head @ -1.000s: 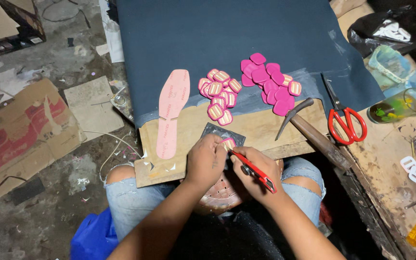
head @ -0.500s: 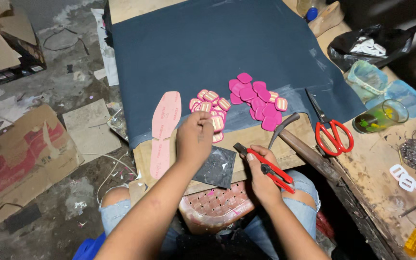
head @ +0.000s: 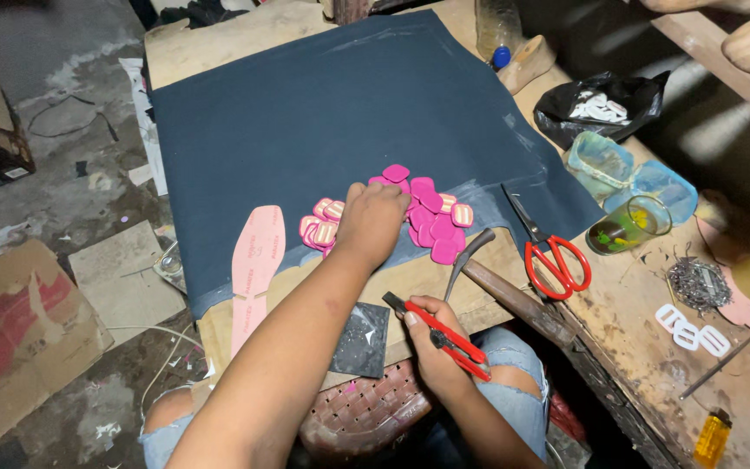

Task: The person uses a red utility knife to cut small pink foam pieces into rounded rectangular shapes on a dark cutting mat. They repeatedly pick up a foam piece, trim its edges, and place the finished piece into a growing pile on the table.

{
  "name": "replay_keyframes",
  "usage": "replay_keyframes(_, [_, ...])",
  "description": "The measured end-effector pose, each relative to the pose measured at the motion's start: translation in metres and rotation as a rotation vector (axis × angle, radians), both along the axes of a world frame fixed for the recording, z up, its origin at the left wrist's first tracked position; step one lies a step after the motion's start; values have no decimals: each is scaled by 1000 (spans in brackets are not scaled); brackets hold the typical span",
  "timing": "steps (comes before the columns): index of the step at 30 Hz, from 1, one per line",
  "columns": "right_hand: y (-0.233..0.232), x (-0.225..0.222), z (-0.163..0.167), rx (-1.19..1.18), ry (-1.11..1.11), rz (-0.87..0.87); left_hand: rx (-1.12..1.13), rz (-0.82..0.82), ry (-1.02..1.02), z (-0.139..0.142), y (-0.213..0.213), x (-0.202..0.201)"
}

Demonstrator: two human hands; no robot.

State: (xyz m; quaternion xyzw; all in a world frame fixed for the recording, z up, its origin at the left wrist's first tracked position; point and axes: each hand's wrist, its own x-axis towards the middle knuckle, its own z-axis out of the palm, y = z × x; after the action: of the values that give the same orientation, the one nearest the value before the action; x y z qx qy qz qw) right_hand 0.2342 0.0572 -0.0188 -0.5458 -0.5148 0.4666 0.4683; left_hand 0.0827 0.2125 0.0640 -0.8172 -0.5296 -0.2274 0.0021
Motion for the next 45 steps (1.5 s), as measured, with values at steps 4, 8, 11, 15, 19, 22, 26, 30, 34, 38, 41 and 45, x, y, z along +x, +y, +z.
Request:
replay_keyframes(4, [1,3,-1,4,-17,-1,100,16,-69,0,-3,-3])
replay_keyframes(8, [2,3,-8,44,155,41,57,112,-524,-2,-47,-13])
replay_keyframes(11, [-3,2,-11,50,211,55,-147,173,-730,-8,-111,-29])
replay_keyframes(15, [-8,-5,-7,52,118,51,-336,281,-783,-15,-179,-46])
replay_keyframes(19, [-17,-13,3,20,101,59,-285,286,-703,-26,-208,-56])
replay_keyframes(22, [-33,-21,11,-16,191,57,-172,323,-566,-33,-218,-60])
replay_keyframes(26, [-47,-41,18,-171,561,41,-582,462,-1047,-39,-219,-60])
replay_keyframes(30, [-50,-51,23,-230,697,-3,-691,413,-1290,-38,-223,-57])
replay_keyframes(34, [-45,-52,21,-192,608,43,-496,435,-992,-34,-225,-66])
replay_keyframes(38, [-49,-51,11,-6,346,135,-508,457,-973,-34,-214,-73])
replay_keyframes(41, [-55,-51,1,81,66,133,-545,484,-936,-36,-208,-74])
replay_keyframes(45, [-52,-50,-11,75,47,121,-561,529,-844,-41,-198,-74])
